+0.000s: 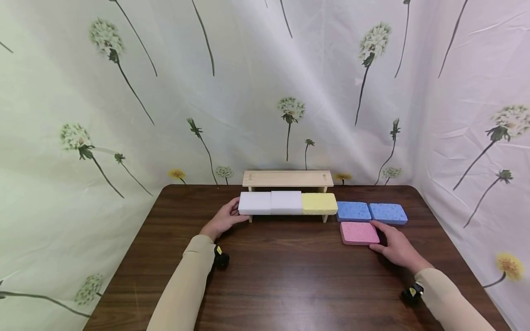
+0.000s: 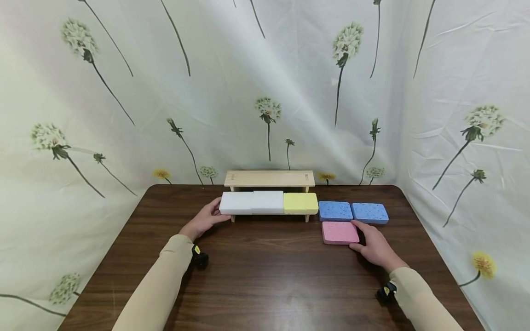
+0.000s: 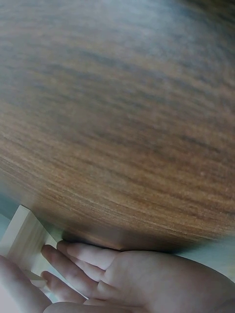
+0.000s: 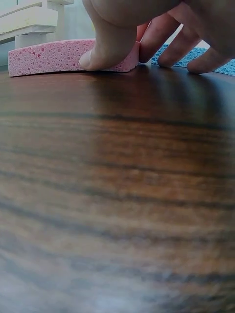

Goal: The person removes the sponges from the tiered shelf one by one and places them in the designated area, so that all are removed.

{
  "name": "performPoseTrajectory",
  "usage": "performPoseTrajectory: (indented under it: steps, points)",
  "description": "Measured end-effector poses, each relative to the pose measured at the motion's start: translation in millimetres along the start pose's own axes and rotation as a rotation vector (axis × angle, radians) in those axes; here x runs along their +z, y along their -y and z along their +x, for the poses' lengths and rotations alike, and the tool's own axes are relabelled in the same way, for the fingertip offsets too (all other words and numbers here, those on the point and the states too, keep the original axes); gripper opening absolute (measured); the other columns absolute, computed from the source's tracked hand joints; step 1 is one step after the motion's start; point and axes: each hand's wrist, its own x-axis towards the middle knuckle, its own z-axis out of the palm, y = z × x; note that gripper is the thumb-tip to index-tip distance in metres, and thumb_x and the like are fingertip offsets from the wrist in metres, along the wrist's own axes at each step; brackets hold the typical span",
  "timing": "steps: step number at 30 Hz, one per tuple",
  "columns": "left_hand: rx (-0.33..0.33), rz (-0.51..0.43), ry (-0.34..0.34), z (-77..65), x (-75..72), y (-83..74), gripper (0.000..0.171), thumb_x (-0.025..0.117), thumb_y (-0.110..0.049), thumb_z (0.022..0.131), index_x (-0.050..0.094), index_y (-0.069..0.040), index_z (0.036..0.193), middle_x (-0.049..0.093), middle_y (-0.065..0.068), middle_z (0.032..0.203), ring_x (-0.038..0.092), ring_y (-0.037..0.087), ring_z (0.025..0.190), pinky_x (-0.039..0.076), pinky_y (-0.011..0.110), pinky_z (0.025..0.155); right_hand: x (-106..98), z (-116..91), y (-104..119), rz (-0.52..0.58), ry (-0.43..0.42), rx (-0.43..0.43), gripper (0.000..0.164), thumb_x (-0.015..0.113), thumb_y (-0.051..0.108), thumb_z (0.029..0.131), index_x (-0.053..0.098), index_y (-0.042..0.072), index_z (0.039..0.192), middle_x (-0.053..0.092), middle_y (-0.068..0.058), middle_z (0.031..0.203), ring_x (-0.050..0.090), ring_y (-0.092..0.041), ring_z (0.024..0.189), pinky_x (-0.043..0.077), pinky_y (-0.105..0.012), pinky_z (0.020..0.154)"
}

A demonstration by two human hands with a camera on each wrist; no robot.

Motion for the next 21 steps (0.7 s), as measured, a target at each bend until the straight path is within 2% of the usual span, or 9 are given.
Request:
performPoseTrajectory:
  steps: [7,15,21]
  points:
    - [-0.019,0.040,-0.015,-1.0,0.4,-0.4,0.080,0.075,-0.005,0.097,0.030,0.000,0.163,0.045,0.026,0.158,0.045,0.040,0.146,0.034,0.052,0.124,-1,0,-2,-0.006,-0.009,-0.013,0.074,0.084,0.015,0.090,0.047,-0.008,0.150,0.052,-0.034,0.149,0.048,-0.054,0.137,0.038,-0.070,0.112]
    - [-0.038,0.037,-0.017,-1.1,0.8,2.7,0.083,0.078,-0.009,0.096,0.030,-0.003,0.163,0.044,0.024,0.159,0.044,0.039,0.147,0.033,0.051,0.124,-8,-2,3,0.011,-0.025,0.001,0.078,0.086,0.022,0.089,0.047,-0.007,0.151,0.051,-0.033,0.150,0.047,-0.053,0.139,0.038,-0.070,0.112]
    - [-0.027,0.037,-0.010,0.2,-1.1,3.9,0.083,0.077,-0.010,0.097,0.029,-0.003,0.164,0.043,0.024,0.160,0.044,0.039,0.147,0.034,0.052,0.124,-17,-1,10,0.022,-0.053,-0.004,0.082,0.089,0.026,0.087,0.048,-0.008,0.150,0.053,-0.033,0.148,0.047,-0.053,0.138,0.038,-0.071,0.112]
